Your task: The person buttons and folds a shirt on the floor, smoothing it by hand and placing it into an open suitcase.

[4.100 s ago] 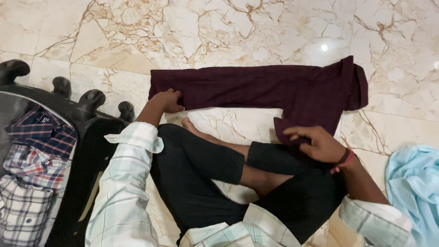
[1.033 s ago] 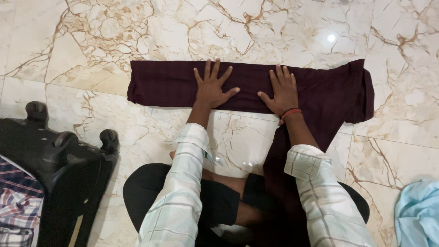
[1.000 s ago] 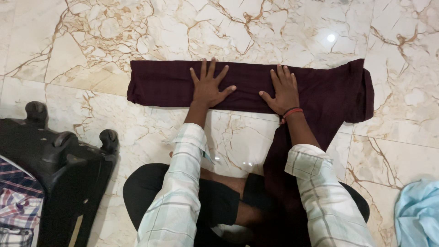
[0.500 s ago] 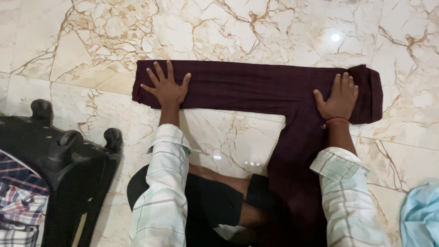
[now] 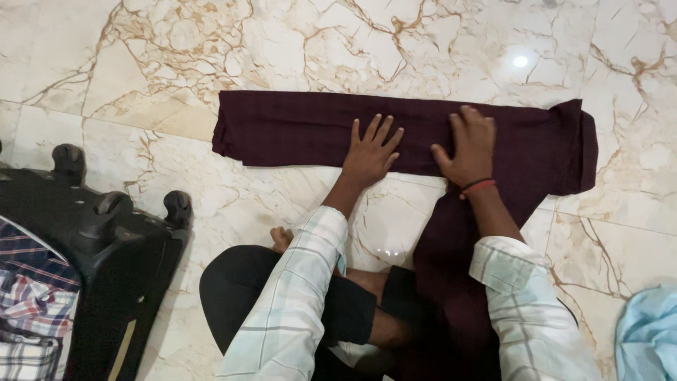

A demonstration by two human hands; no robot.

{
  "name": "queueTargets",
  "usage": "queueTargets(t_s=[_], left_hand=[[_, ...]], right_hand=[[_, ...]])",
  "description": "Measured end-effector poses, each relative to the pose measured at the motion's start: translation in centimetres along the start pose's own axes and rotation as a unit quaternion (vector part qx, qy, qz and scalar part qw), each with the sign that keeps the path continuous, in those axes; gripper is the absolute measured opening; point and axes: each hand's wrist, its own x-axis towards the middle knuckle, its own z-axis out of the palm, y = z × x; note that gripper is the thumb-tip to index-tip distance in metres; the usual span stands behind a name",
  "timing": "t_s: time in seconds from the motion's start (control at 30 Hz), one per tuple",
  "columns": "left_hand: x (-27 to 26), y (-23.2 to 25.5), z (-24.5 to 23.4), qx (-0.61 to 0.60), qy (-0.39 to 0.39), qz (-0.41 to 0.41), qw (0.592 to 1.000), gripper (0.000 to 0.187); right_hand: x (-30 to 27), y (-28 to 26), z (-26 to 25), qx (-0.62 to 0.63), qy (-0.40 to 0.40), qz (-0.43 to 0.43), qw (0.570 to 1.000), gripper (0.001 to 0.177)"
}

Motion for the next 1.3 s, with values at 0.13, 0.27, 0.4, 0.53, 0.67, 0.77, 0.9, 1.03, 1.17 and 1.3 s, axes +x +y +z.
queueTargets(t_s=[0.13,0.27,0.4,0.53,0.67,0.77,0.9,1.03,1.17,1.3], left_hand=[[0.7,-0.5,-2.2,-0.029,-0.042,0.004,0.999,0.062],[1.1,-2.8,-3.5,-0.003,-0.018,0.013,1.0,0.061],[4.1,-3.3,-2.6,-0.059,-0.024,-0.054,0.996,0.05],[6.1,-3.4,-1.6,-0.052,-0.02,-0.093,0.994,0.041],[5.3,-2.9,-0.4,0.02,0.068,-0.065,0.995,0.046],[4.2,-2.8,-0.1,0.009,0.085,-0.065,0.994,0.05],[2.8,-2.7,-0.6,-0.015,0.048,-0.057,0.997,0.057],[-0.3,-2.6,-1.0,-0.022,0.056,-0.033,0.998,0.074],[-0.9,-2.5,-1.4,-0.017,0.039,-0.046,0.998,0.081],[-0.6,-2.2,-2.0,-0.008,0.012,-0.061,0.998,0.088]], right_hand=[[-0.1,-6.7,1.1,0.061,-0.079,-0.132,0.986,0.071],[-1.3,-8.8,1.5,0.009,-0.031,-0.171,0.985,0.054],[-1.5,-9.0,2.2,0.034,0.041,-0.18,0.982,0.023],[-1.1,-8.6,3.0,0.021,0.02,-0.203,0.979,0.006],[-1.1,-7.8,3.4,0.037,0.003,-0.227,0.973,0.008],[-1.1,-7.5,3.3,0.029,-0.011,-0.242,0.97,0.007],[-0.4,-7.7,2.5,0.069,-0.066,-0.187,0.978,0.005],[0.4,-7.8,1.0,0.161,-0.059,-0.066,0.983,0.007],[2.4,-7.2,-0.5,0.162,0.044,-0.078,0.983,0.011],[5.0,-7.3,0.6,0.14,0.062,-0.094,0.984,0.028]])
